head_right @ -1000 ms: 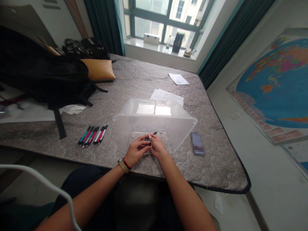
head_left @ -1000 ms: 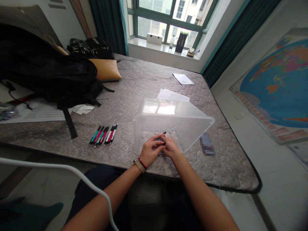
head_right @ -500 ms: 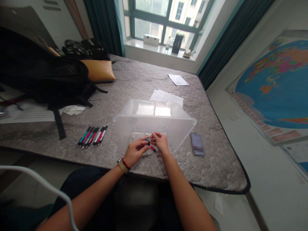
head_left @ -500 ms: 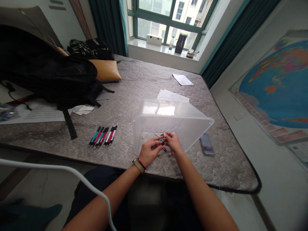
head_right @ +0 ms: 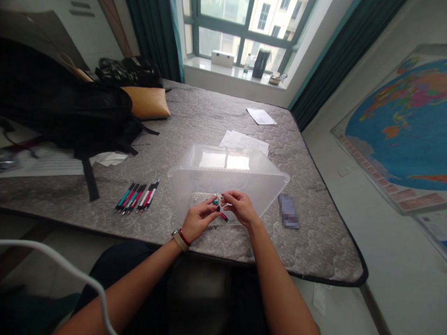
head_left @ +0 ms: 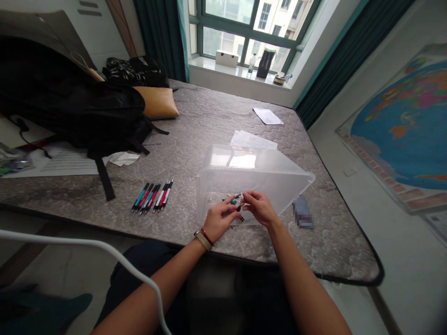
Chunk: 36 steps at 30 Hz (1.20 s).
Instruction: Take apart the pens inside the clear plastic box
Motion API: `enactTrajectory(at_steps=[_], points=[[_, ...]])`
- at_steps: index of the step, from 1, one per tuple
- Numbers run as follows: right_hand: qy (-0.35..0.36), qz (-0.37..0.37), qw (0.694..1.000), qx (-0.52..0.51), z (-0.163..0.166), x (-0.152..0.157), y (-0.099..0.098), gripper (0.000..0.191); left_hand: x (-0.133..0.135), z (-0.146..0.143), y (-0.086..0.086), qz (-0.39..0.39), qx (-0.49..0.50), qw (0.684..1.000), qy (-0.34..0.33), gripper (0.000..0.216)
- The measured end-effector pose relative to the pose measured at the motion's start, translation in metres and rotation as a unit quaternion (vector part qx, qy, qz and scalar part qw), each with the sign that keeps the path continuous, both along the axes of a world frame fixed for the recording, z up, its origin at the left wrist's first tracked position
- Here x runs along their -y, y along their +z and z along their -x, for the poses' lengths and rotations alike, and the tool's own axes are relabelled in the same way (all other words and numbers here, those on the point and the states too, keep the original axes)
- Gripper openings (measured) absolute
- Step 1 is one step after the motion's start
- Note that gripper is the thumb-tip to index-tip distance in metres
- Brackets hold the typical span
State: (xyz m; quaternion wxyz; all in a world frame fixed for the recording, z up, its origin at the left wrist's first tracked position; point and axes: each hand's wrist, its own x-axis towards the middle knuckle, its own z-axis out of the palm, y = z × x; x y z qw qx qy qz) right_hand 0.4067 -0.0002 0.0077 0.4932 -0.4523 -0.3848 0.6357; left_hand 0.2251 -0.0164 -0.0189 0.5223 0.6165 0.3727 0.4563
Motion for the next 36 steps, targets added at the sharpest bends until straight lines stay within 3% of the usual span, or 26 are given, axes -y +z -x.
enactTrajectory(at_steps=[4,14,21,26,32,36], points=[[0.037,-0.005,0.999,0.024,0.000,0.002,0.000,0.022,-0.001,0.000,0.000,-0.004,-0.003,1.000,0.002,0.016],[0.051,-0.016,0.996,0.070,0.005,0.001,-0.007,0.025,0.000,0.000,0.005,-0.005,-0.001,1.000,-0.014,0.016],[0.027,-0.005,0.999,0.029,0.005,0.000,-0.008,0.027,0.000,-0.002,0.003,0.021,0.012,1.000,-0.009,0.019],[0.020,-0.054,0.995,0.086,-0.003,-0.004,-0.012,0.023,-0.001,-0.002,0.000,0.046,0.037,0.998,-0.011,0.022],[0.092,-0.092,0.986,0.101,0.000,-0.002,-0.015,0.040,-0.002,-0.001,0.004,0.054,0.061,0.996,-0.023,0.023],[0.098,-0.111,0.984,0.103,0.007,-0.001,-0.012,0.027,-0.001,-0.002,0.005,0.051,0.072,0.995,-0.042,0.021]])
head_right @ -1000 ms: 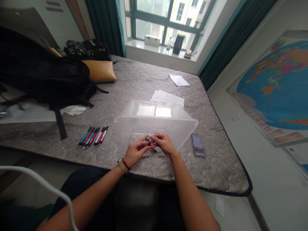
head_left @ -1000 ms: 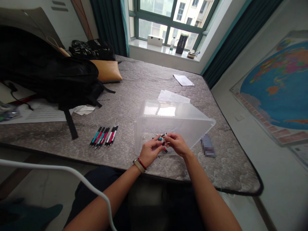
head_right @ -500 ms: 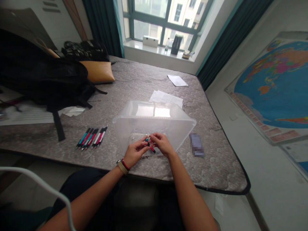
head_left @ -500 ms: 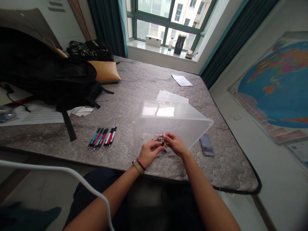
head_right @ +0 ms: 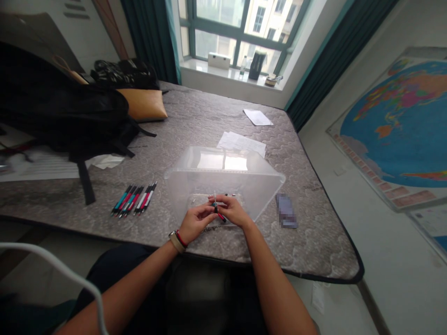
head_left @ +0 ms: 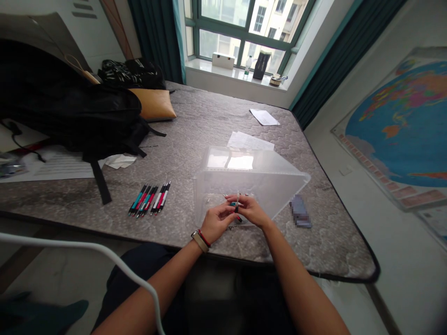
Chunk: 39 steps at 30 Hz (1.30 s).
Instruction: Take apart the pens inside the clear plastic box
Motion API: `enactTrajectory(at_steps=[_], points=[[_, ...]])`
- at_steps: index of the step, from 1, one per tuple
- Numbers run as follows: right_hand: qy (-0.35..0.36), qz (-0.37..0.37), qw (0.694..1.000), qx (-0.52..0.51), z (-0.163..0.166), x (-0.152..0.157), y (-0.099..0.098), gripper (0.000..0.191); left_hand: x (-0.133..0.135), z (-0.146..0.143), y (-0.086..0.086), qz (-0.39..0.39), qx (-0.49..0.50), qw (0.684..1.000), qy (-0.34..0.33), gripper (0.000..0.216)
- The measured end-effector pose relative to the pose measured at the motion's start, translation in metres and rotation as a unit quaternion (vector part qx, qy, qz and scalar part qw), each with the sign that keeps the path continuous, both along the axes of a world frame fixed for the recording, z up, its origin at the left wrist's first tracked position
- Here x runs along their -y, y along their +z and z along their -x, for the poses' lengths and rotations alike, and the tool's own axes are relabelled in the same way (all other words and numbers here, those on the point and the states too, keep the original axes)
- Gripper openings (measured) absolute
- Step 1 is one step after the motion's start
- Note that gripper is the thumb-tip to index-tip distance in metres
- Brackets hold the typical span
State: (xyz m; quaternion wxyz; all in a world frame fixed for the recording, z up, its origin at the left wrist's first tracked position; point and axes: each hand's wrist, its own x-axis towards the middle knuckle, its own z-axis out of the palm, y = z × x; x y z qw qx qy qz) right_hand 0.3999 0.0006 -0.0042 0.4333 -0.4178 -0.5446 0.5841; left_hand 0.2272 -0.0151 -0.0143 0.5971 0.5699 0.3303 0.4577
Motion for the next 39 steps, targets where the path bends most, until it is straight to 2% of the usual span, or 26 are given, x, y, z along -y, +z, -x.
enactTrajectory(at_steps=[5,9,11,13,17,22,28,33,39], points=[[-0.046,-0.028,0.999,0.004,0.000,-0.004,-0.002,0.019,0.001,0.000,0.000,0.005,0.000,1.000,-0.002,0.022],[-0.155,-0.057,0.985,0.052,-0.008,-0.009,-0.006,0.021,0.000,0.002,-0.001,0.019,-0.003,1.000,-0.002,0.024],[-0.200,-0.046,0.977,0.058,-0.011,-0.011,-0.008,0.025,0.000,0.002,-0.002,0.026,-0.011,1.000,-0.003,0.024],[-0.220,-0.009,0.975,0.021,-0.013,-0.012,-0.009,0.032,-0.001,0.001,-0.005,0.039,-0.023,0.999,-0.002,0.025],[-0.231,0.073,0.967,-0.073,-0.013,-0.010,-0.007,0.039,0.000,-0.001,-0.014,0.083,-0.038,0.996,0.001,0.027],[-0.201,0.117,0.959,-0.159,-0.012,-0.007,-0.001,0.035,0.002,-0.002,-0.017,0.106,-0.078,0.991,-0.011,0.030],[-0.220,0.149,0.937,-0.228,-0.006,-0.005,0.004,0.027,0.002,-0.004,-0.023,0.072,-0.131,0.988,-0.025,0.026],[-0.224,0.148,0.929,-0.254,0.001,0.001,0.009,0.029,0.002,-0.006,-0.032,0.084,-0.123,0.988,-0.040,0.024],[-0.236,0.148,0.919,-0.280,0.005,0.006,0.008,0.030,0.003,-0.007,-0.026,0.105,-0.137,0.983,-0.055,0.025]])
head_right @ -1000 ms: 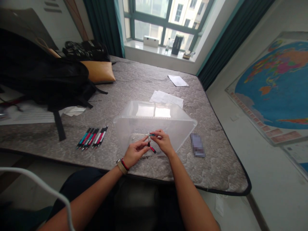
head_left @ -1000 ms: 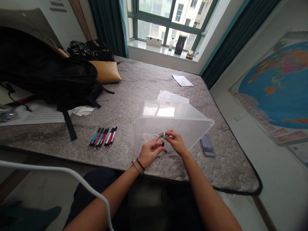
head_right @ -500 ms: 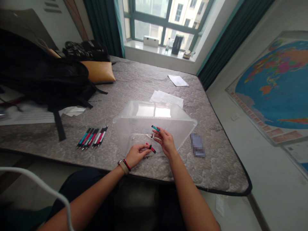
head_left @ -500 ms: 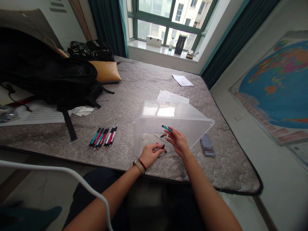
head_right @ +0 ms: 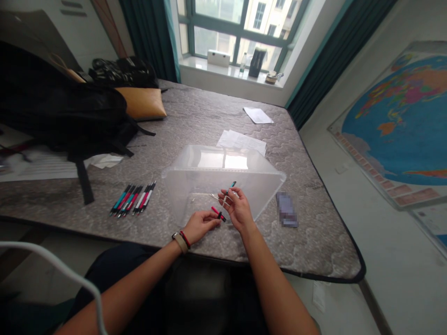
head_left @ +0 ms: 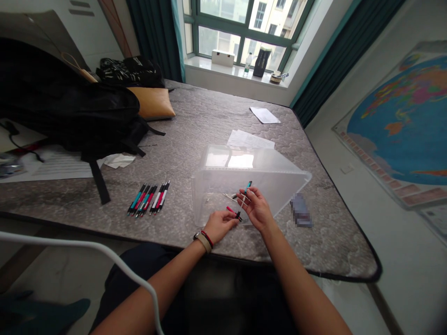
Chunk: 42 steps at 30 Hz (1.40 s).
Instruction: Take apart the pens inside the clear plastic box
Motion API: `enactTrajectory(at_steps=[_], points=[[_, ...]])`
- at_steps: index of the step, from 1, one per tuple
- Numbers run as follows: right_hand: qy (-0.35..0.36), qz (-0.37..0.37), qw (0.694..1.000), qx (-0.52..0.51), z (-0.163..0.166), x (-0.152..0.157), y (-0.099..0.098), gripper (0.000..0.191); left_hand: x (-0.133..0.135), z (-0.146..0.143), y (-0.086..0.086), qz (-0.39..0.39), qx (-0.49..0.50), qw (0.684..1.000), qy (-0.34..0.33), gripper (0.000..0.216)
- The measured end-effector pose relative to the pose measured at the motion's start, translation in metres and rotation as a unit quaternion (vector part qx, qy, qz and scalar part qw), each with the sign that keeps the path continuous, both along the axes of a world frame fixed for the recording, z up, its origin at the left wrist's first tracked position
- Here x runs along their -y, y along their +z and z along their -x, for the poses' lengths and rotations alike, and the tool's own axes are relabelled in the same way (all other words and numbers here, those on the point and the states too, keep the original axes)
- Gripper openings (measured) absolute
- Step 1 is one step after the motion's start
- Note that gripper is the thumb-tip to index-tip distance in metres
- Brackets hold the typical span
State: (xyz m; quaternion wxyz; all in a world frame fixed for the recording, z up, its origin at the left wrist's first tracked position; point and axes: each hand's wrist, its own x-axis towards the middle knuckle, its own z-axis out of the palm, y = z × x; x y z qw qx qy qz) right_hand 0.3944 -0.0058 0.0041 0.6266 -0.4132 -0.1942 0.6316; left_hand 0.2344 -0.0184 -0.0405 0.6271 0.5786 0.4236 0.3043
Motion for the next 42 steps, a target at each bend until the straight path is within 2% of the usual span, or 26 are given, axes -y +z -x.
enactTrajectory(at_steps=[10,17,22,28,33,38,42], points=[[0.022,-0.023,0.999,0.006,-0.001,-0.001,-0.003,0.030,0.002,-0.001,0.005,0.064,0.020,0.998,-0.010,0.027],[0.065,-0.056,0.990,0.108,0.002,0.002,-0.002,0.027,0.002,0.001,0.008,0.084,0.053,0.995,-0.017,0.027],[0.099,-0.070,0.981,0.152,0.012,0.004,-0.003,0.028,-0.002,0.004,0.016,0.114,0.098,0.988,0.032,0.035],[0.122,-0.022,0.987,0.106,0.025,0.005,-0.009,0.051,-0.007,0.006,0.016,0.159,0.147,0.972,0.089,0.042],[0.145,-0.006,0.986,0.077,0.021,0.004,-0.013,0.037,-0.007,0.007,0.015,0.179,0.180,0.963,0.093,0.043],[0.158,0.006,0.986,0.057,0.018,0.004,-0.014,0.033,-0.010,0.008,0.010,0.194,0.188,0.957,0.107,0.044],[0.141,0.011,0.987,0.079,0.021,0.004,-0.014,0.031,-0.013,0.009,0.005,0.135,0.154,0.967,0.150,0.039]])
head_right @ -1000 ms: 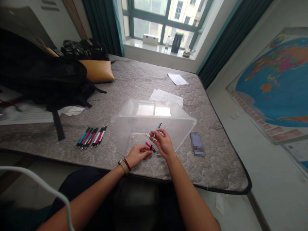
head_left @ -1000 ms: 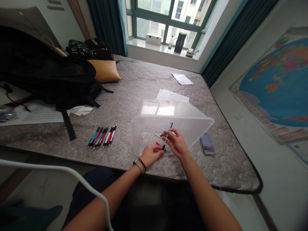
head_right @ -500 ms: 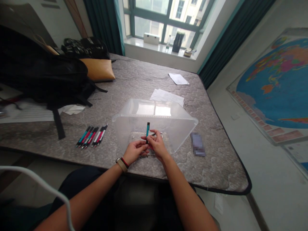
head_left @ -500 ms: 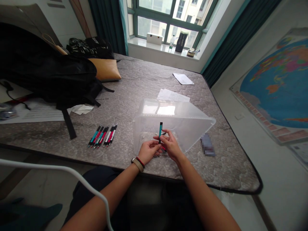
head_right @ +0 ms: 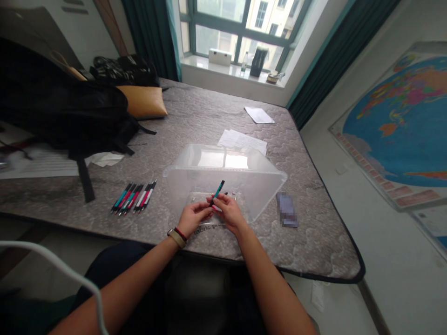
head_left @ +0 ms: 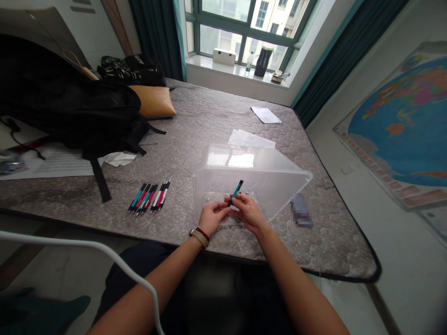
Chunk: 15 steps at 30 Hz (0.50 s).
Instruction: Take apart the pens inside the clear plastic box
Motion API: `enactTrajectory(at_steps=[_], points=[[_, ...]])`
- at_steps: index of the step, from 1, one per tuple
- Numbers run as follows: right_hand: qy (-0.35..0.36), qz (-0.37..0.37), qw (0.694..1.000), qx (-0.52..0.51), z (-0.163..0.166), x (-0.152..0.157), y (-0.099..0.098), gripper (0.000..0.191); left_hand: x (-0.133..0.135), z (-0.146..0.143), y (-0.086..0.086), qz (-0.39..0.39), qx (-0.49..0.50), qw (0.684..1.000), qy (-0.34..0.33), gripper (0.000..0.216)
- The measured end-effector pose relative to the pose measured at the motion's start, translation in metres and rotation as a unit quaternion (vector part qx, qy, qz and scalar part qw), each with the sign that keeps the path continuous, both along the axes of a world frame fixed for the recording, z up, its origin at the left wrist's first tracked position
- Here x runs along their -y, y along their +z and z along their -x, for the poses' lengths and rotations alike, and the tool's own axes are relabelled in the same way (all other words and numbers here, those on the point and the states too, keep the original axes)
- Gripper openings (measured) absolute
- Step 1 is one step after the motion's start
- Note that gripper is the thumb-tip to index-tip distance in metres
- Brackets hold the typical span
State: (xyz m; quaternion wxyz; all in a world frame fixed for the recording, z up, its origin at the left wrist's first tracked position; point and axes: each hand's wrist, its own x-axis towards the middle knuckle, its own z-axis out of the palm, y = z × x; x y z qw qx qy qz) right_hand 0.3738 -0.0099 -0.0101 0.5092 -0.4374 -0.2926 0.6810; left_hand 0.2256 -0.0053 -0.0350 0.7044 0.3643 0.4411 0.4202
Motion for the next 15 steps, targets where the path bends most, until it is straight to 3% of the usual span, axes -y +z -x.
enactTrajectory(at_steps=[4,7,11,15], points=[[-0.032,-0.016,0.999,0.022,0.004,0.000,-0.001,0.028,-0.002,0.001,0.000,-0.087,-0.087,0.991,0.046,0.031],[-0.038,-0.010,0.999,0.030,0.004,0.001,0.001,0.031,-0.002,0.000,-0.001,-0.101,-0.097,0.989,0.046,0.032],[-0.004,-0.008,1.000,-0.001,0.000,0.001,0.008,0.044,-0.001,-0.003,-0.004,-0.040,-0.027,0.999,0.020,0.037],[0.024,-0.024,0.999,-0.022,-0.004,0.000,0.010,0.039,-0.001,-0.004,-0.004,0.027,0.027,0.999,0.003,0.042]])
